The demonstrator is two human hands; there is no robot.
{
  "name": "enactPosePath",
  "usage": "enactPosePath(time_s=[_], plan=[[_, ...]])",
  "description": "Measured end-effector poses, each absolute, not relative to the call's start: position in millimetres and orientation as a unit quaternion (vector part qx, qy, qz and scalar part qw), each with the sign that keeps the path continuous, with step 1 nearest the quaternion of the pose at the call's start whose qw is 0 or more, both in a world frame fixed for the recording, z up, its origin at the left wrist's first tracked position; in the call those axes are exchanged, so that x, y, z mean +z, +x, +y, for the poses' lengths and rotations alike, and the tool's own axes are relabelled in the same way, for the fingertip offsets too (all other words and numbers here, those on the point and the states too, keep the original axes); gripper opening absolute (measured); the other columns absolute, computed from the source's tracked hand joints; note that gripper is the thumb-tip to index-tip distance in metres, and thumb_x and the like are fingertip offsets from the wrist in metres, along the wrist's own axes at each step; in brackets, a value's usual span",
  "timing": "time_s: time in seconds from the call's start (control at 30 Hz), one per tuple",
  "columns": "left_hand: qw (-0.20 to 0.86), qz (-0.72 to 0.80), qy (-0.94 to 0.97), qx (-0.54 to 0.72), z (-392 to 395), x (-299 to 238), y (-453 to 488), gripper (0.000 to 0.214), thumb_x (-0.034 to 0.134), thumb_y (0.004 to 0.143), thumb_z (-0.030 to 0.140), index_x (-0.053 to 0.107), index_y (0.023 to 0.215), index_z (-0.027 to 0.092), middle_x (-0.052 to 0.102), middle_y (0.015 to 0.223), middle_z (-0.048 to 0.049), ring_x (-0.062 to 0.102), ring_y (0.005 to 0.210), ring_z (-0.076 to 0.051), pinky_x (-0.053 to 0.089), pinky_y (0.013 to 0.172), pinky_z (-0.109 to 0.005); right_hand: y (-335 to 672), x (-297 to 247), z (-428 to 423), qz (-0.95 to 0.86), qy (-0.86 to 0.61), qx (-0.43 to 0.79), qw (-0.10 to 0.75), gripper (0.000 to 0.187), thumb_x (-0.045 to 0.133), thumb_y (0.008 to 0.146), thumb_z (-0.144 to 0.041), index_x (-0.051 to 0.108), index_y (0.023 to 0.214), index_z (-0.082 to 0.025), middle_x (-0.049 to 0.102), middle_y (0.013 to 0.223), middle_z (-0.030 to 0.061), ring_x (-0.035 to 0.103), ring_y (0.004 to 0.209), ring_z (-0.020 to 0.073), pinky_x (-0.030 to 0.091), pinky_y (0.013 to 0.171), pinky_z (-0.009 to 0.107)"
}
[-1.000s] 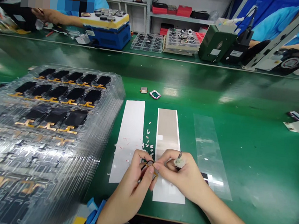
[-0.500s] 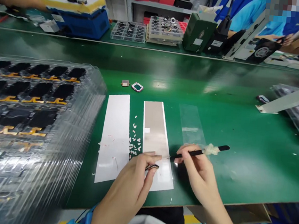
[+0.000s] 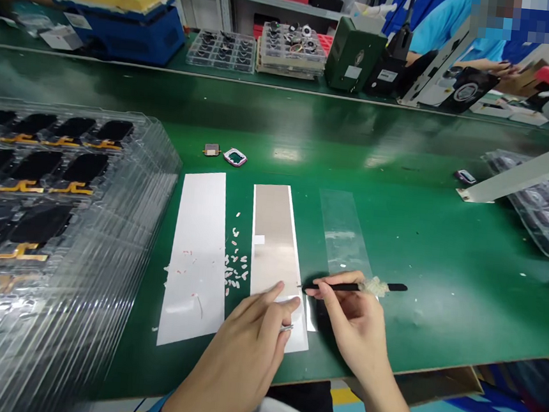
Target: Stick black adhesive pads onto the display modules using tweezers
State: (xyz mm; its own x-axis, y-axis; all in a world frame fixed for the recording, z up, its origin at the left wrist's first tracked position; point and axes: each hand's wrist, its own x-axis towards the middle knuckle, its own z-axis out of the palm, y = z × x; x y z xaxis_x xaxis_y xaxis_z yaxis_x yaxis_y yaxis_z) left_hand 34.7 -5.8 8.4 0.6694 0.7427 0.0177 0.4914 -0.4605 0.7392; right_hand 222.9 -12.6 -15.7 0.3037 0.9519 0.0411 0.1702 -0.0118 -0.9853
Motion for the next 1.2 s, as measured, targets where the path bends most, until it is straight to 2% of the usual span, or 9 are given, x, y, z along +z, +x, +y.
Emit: enactPosePath(time_s=[0.13, 0.2, 0.27, 0.33, 0.4, 0.47, 0.67, 0.87, 1.2], plan=[[0.389, 0.379, 0.818, 0.188, -8, 6, 33, 0.022, 0.036, 0.103, 0.012, 0.047, 0.121, 0.02, 0.064, 0.133, -0.0157, 0.042, 0.143, -0.03, 0.047, 0.102, -0.053, 225, -11, -14, -0.427, -0.587, 0.388, 0.568, 0.017, 0.076, 0.084, -0.032, 0.069, 0.08, -0.018, 0.069, 0.081, 0.0031, 0.075, 0.066, 0.0167, 0.064, 0.066, 0.028], [0.412, 0.402, 0.787, 0.224, -10, 6, 34, 0.018, 0.04, 0.103, 0.015, 0.049, 0.116, 0.022, 0.065, 0.129, -0.0139, 0.049, 0.137, -0.031, 0.047, 0.101, -0.051, 223, -7, -17, -0.385, -0.57, 0.394, 0.61, 0.014, 0.075, 0.086, -0.031, 0.066, 0.085, -0.02, 0.071, 0.081, 0.0022, 0.075, 0.066, 0.0167, 0.065, 0.066, 0.029], [0.453, 0.444, 0.719, 0.282, -13, 7, 35, 0.011, 0.041, 0.104, 0.021, 0.05, 0.111, 0.024, 0.068, 0.116, -0.011, 0.062, 0.118, -0.029, 0.05, 0.092, -0.045, 217, -5, -21, -0.351, -0.555, 0.373, 0.656, 0.009, 0.071, 0.09, -0.028, 0.064, 0.089, -0.022, 0.07, 0.082, 0.0017, 0.076, 0.071, 0.0181, 0.065, 0.067, 0.03], [0.528, 0.483, 0.61, 0.341, -15, 10, 38, 0.009, 0.04, 0.106, 0.029, 0.047, 0.11, 0.026, 0.069, 0.097, -0.0059, 0.067, 0.087, -0.022, 0.052, 0.077, -0.036, 205, -3, -26, -0.353, -0.529, 0.345, 0.691, 0.005, 0.067, 0.092, -0.025, 0.062, 0.091, -0.023, 0.068, 0.083, 0.0017, 0.077, 0.075, 0.0203, 0.066, 0.065, 0.032], [0.612, 0.49, 0.494, 0.375, -15, 14, 41, 0.013, 0.038, 0.107, 0.037, 0.045, 0.11, 0.026, 0.064, 0.081, -0.0004, 0.058, 0.063, -0.015, 0.048, 0.063, -0.028, 190, -3, -29, -0.371, -0.501, 0.333, 0.708, 0.005, 0.062, 0.095, -0.021, 0.061, 0.093, -0.025, 0.067, 0.085, 0.0021, 0.077, 0.077, 0.0218, 0.065, 0.062, 0.032], [0.666, 0.474, 0.419, 0.395, -15, 16, 43, 0.018, 0.038, 0.106, 0.043, 0.043, 0.108, 0.026, 0.059, 0.075, 0.0026, 0.047, 0.055, -0.012, 0.042, 0.056, -0.024, 176, -3, -31, -0.383, -0.484, 0.335, 0.712, 0.01, 0.057, 0.097, -0.017, 0.058, 0.097, -0.027, 0.068, 0.087, 0.0032, 0.078, 0.079, 0.0222, 0.065, 0.059, 0.031], [0.704, 0.428, 0.37, 0.429, -15, 15, 45, 0.03, 0.042, 0.102, 0.055, 0.044, 0.106, 0.026, 0.055, 0.077, 0.002, 0.041, 0.062, -0.013, 0.039, 0.063, -0.026, 160, -6, -30, -0.39, -0.481, 0.345, 0.705, 0.012, 0.051, 0.099, -0.015, 0.052, 0.099, -0.027, 0.071, 0.087, 0.0046, 0.077, 0.081, 0.0212, 0.063, 0.055, 0.028], [0.715, 0.413, 0.376, 0.421, -14, 14, 47, 0.027, 0.04, 0.104, 0.054, 0.042, 0.104, 0.027, 0.052, 0.077, 0.0032, 0.04, 0.065, -0.013, 0.035, 0.061, -0.024, 162, -6, -30, -0.385, -0.488, 0.342, 0.705, 0.012, 0.052, 0.099, -0.015, 0.052, 0.098, -0.027, 0.072, 0.088, 0.0044, 0.078, 0.084, 0.0218, 0.062, 0.056, 0.028], [0.711, 0.402, 0.382, 0.432, -13, 15, 49, 0.027, 0.041, 0.104, 0.052, 0.043, 0.102, 0.025, 0.055, 0.078, 0.0026, 0.039, 0.062, -0.011, 0.038, 0.061, -0.024, 160, -5, -29, -0.394, -0.523, 0.309, 0.69, 0.008, 0.054, 0.099, -0.02, 0.049, 0.096, -0.026, 0.072, 0.084, 0.0053, 0.077, 0.077, 0.0226, 0.062, 0.056, 0.031]])
